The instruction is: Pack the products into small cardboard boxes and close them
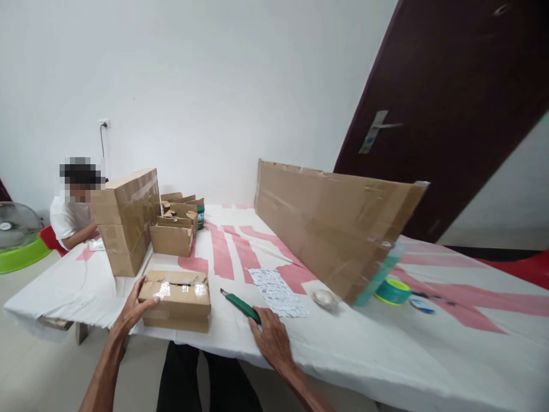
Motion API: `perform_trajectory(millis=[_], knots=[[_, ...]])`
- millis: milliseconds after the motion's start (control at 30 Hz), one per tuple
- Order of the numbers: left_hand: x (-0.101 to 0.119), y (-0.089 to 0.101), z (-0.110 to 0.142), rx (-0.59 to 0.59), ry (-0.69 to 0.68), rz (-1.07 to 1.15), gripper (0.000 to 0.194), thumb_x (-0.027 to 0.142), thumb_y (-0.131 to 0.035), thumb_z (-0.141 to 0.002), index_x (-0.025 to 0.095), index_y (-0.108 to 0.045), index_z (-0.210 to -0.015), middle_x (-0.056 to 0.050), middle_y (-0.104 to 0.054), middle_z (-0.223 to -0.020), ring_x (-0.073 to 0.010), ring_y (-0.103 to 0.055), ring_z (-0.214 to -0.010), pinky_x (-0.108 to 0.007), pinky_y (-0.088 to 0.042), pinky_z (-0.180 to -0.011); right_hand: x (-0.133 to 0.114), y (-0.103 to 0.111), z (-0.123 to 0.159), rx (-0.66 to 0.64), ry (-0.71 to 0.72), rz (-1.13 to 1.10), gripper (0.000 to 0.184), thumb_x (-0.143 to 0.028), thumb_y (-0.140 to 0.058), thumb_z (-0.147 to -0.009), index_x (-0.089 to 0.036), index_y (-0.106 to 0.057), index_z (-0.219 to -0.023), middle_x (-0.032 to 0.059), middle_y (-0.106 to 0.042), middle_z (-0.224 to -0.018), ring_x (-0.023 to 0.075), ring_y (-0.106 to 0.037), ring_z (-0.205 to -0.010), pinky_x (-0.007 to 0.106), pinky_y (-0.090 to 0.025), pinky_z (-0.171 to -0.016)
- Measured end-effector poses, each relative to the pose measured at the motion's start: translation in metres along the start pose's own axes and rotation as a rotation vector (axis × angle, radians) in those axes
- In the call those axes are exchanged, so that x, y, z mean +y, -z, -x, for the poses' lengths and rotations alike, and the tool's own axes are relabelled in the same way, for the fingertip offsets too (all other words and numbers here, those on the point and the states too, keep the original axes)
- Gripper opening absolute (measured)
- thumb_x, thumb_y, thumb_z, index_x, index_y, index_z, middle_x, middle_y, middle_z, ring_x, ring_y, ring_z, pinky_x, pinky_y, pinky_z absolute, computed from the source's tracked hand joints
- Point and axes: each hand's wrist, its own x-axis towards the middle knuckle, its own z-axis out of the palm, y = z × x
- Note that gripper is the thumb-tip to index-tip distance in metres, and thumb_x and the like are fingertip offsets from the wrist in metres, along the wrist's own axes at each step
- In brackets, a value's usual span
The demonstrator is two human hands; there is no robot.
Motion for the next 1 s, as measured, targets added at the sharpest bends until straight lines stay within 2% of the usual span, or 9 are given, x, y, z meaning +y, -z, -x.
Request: perform_trajectory(millis=[133, 300, 400, 533, 800, 900, 1000], knots=[[0.006, 0.000, 0.000, -0.062, -0.025, 0.038, 0.101, 0.052, -0.085, -0.066, 0.018, -0.048, -0.153, -0.020, -0.053, -0.159, -0.0387, -0.052, -0.147, -0.048, -0.044, -0.121, -0.001, 0.002, 0.000, -0.020, -0.008, 0.011, 0.025, -0.027, -0.051, -0.099, -0.020, -0.066, -0.116, 0.0108, -0.071, -0.107, 0.0277, -0.065, -0.101, 0.038, -0.047, -0.084], [0.001, -0.003, -0.002, -0.164, -0.096, 0.132, 0.110, 0.041, -0.092, -0.056, 0.020, -0.045, -0.152, -0.018, -0.055, -0.156, -0.0397, -0.051, -0.147, -0.052, -0.043, -0.123, 0.000, 0.005, 0.002, -0.050, -0.030, 0.017, 0.027, -0.029, -0.049, -0.099, -0.019, -0.066, -0.118, 0.0114, -0.071, -0.108, 0.0284, -0.063, -0.104, 0.039, -0.045, -0.086], [-0.002, -0.004, -0.008, -0.204, -0.085, 0.182, 0.115, 0.036, -0.095, -0.051, 0.021, -0.042, -0.152, -0.018, -0.052, -0.156, -0.0402, -0.048, -0.147, -0.052, -0.041, -0.124, 0.000, 0.005, 0.003, -0.061, -0.041, 0.016, 0.028, -0.029, -0.049, -0.099, -0.019, -0.066, -0.118, 0.0118, -0.072, -0.110, 0.0283, -0.063, -0.104, 0.039, -0.044, -0.087], [-0.005, -0.008, -0.009, -0.226, -0.105, 0.213, 0.111, 0.030, -0.094, -0.051, 0.023, -0.041, -0.148, -0.016, -0.049, -0.154, -0.0403, -0.046, -0.148, -0.052, -0.039, -0.124, 0.001, 0.005, 0.004, -0.067, -0.048, 0.023, 0.028, -0.030, -0.048, -0.099, -0.019, -0.067, -0.118, 0.0120, -0.072, -0.111, 0.0286, -0.063, -0.101, 0.039, -0.044, -0.085], [-0.010, -0.025, 0.032, -0.147, -0.177, 0.136, 0.107, 0.042, -0.098, -0.058, 0.026, -0.037, -0.144, -0.018, -0.046, -0.157, -0.0393, -0.044, -0.150, -0.055, -0.037, -0.123, 0.002, 0.008, 0.006, 0.016, 0.031, -0.039, 0.031, -0.032, -0.047, -0.101, -0.016, -0.066, -0.118, 0.0148, -0.071, -0.109, 0.0299, -0.062, -0.100, 0.043, -0.048, -0.087], [-0.013, -0.027, 0.043, -0.167, -0.169, 0.135, 0.112, 0.046, -0.098, -0.060, 0.027, -0.033, -0.149, -0.020, -0.038, -0.164, -0.0403, -0.037, -0.155, -0.057, -0.036, -0.123, -0.002, 0.016, 0.003, 0.062, 0.062, -0.091, 0.032, -0.034, -0.047, -0.102, -0.015, -0.068, -0.118, 0.0168, -0.070, -0.113, 0.0316, -0.062, -0.107, 0.047, -0.050, -0.092], [-0.017, -0.027, 0.046, -0.223, -0.149, 0.179, 0.121, 0.050, -0.097, -0.058, 0.028, -0.027, -0.154, -0.021, -0.033, -0.167, -0.0411, -0.032, -0.158, -0.058, -0.034, -0.123, -0.022, 0.032, -0.009, 0.109, 0.072, -0.217, 0.033, -0.038, -0.048, -0.104, -0.016, -0.068, -0.120, 0.0170, -0.070, -0.118, 0.0321, -0.062, -0.112, 0.052, -0.051, -0.098]])
